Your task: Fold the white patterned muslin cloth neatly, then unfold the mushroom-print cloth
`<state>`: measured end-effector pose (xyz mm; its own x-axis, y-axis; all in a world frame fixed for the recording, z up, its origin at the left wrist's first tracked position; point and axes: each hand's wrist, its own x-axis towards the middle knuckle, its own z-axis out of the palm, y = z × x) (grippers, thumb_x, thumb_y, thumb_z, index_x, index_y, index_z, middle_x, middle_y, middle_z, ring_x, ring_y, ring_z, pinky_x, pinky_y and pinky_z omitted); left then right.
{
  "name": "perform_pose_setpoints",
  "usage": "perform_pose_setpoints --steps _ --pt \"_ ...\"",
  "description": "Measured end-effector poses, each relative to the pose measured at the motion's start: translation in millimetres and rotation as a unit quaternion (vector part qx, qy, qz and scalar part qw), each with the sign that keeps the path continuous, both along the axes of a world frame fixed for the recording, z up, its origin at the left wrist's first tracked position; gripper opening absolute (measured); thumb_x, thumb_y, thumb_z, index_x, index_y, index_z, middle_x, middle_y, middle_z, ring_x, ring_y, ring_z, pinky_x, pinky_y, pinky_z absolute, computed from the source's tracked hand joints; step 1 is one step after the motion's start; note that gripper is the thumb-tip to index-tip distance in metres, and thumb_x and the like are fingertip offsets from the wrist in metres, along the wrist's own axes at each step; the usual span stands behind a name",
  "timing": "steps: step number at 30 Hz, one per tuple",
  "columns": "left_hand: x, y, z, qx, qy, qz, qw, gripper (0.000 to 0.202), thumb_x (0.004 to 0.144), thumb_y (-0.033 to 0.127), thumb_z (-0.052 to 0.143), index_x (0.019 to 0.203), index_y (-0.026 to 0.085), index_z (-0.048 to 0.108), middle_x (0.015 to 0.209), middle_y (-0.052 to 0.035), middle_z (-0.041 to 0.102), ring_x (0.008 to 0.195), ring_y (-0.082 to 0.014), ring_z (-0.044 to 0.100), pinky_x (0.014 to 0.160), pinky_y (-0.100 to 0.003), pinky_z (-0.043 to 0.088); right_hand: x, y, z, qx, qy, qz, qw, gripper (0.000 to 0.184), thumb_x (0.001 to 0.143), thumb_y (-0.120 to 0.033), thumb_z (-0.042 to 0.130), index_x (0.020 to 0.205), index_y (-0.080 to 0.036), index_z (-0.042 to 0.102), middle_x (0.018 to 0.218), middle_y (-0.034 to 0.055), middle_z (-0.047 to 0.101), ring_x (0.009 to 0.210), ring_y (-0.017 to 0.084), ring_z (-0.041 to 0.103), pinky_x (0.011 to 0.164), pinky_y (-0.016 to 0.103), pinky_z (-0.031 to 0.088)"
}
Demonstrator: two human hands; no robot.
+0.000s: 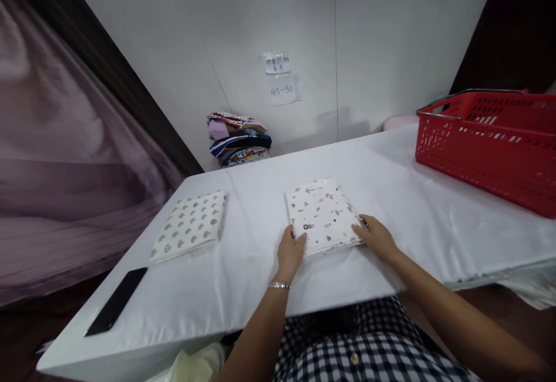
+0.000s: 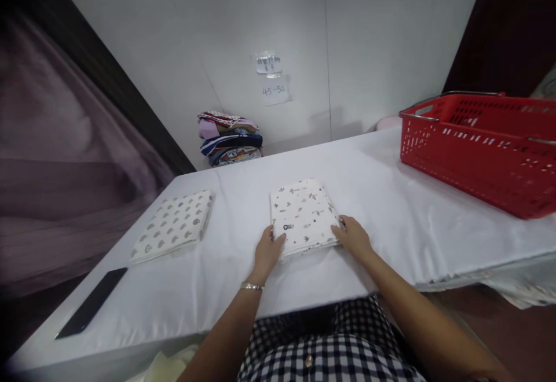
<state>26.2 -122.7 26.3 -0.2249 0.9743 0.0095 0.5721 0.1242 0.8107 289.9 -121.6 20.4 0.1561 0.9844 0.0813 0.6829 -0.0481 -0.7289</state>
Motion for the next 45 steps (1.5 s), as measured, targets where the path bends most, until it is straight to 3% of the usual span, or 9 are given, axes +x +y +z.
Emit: perform_pose_setpoints --steps 6,11,17,22,25,28,32,39,45 --pt "-6 -21 0.9 0.01 -0.004 -0.037 0.999 0.05 0.075 0.028 0.059 0.124 0.022 0.047 0.106 -0.0064 0.064 0.091 -0.0188 0.06 0.079 -0.029 0.046 12 -20 -15.1 -0.004 0.048 0.045 0.998 0.047 0.075 -0.044 0.05 0.117 -0.022 0.056 0.106 0.0067 0.065 0.091 0.026 0.061 0.08 0.04 0.048" --pt "-10 -30 -3.2 0.003 0.037 -0.048 0.998 0.053 0.077 0.029 0.058 0.127 0.02 0.045 0.117 -0.0106 0.059 0.101 -0.022 0.058 0.087 -0.034 0.045 19 -25 -11.7 0.015 -0.025 0.092 0.995 0.048 0.078 -0.041 0.048 0.122 -0.022 0.053 0.117 0.0082 0.06 0.104 0.028 0.057 0.088 0.042 0.047" --pt "6 -13 13.1 0.073 0.182 -0.11 0.975 0.054 0.083 0.036 0.05 0.132 0.016 0.04 0.146 -0.013 0.029 0.135 -0.0269 0.025 0.108 -0.042 0.026 -5 -5 6.1 0.151 -0.117 0.121 0.974 0.056 0.084 -0.043 0.044 0.135 -0.019 0.04 0.144 0.0112 0.034 0.133 0.028 0.03 0.105 0.048 0.03" --pt "10 -13 3.6 0.021 0.2 -0.187 0.961 0.048 0.088 0.041 0.041 0.132 0.023 0.042 0.149 -0.0038 0.026 0.139 -0.0251 0.015 0.111 -0.045 0.021 -14 -4 -10.4 0.035 -0.174 0.189 0.966 0.06 0.084 -0.05 0.042 0.134 -0.018 0.042 0.146 0.0109 0.029 0.135 0.03 0.023 0.105 0.051 0.029" --pt "4 -9 -3.0 0.034 0.17 -0.186 0.967 0.045 0.087 0.041 0.043 0.128 0.022 0.048 0.148 -0.0039 0.029 0.138 -0.0244 0.017 0.111 -0.043 0.021 -10 -4 -20.0 0.045 -0.155 0.194 0.968 0.058 0.084 -0.051 0.042 0.132 -0.019 0.045 0.147 0.0093 0.029 0.136 0.029 0.022 0.106 0.048 0.028" --pt "-2 4 -1.7 0.049 0.13 -0.127 0.982 0.043 0.086 0.038 0.045 0.124 0.018 0.052 0.145 -0.0077 0.034 0.135 -0.0229 0.025 0.111 -0.038 0.023 -6 4 -16.9 0.076 -0.109 0.172 0.976 0.055 0.084 -0.049 0.043 0.129 -0.019 0.049 0.142 0.0093 0.039 0.133 0.027 0.029 0.106 0.045 0.029" --pt "1 28 5.3 0.043 0.112 -0.045 0.992 0.047 0.086 0.037 0.044 0.127 0.014 0.048 0.14 -0.0127 0.041 0.131 -0.0234 0.033 0.108 -0.035 0.027 -4 38 1.6 0.064 -0.07 0.07 0.993 0.049 0.086 -0.044 0.042 0.127 -0.019 0.051 0.134 0.008 0.049 0.121 0.023 0.046 0.098 0.036 0.039" --pt "16 35 0.8 0.059 0.189 -0.024 0.98 0.049 0.088 0.034 0.04 0.13 0.01 0.042 0.135 -0.0146 0.045 0.125 -0.0258 0.04 0.104 -0.037 0.03 -11 110 13.5 -0.029 -0.083 -0.032 0.996 0.037 0.084 -0.045 0.045 0.101 -0.017 0.062 0.1 0.0085 0.066 0.086 0.02 0.06 0.069 0.027 0.042" --pt "12 32 -4.9 0.071 0.172 -0.024 0.982 0.046 0.087 0.035 0.041 0.128 0.013 0.045 0.133 -0.0145 0.046 0.125 -0.0252 0.04 0.103 -0.037 0.031 -25 130 7.2 -0.039 -0.104 -0.029 0.993 0.027 0.079 -0.041 0.054 0.087 -0.017 0.063 0.092 0.0087 0.066 0.079 0.019 0.058 0.06 0.025 0.035"
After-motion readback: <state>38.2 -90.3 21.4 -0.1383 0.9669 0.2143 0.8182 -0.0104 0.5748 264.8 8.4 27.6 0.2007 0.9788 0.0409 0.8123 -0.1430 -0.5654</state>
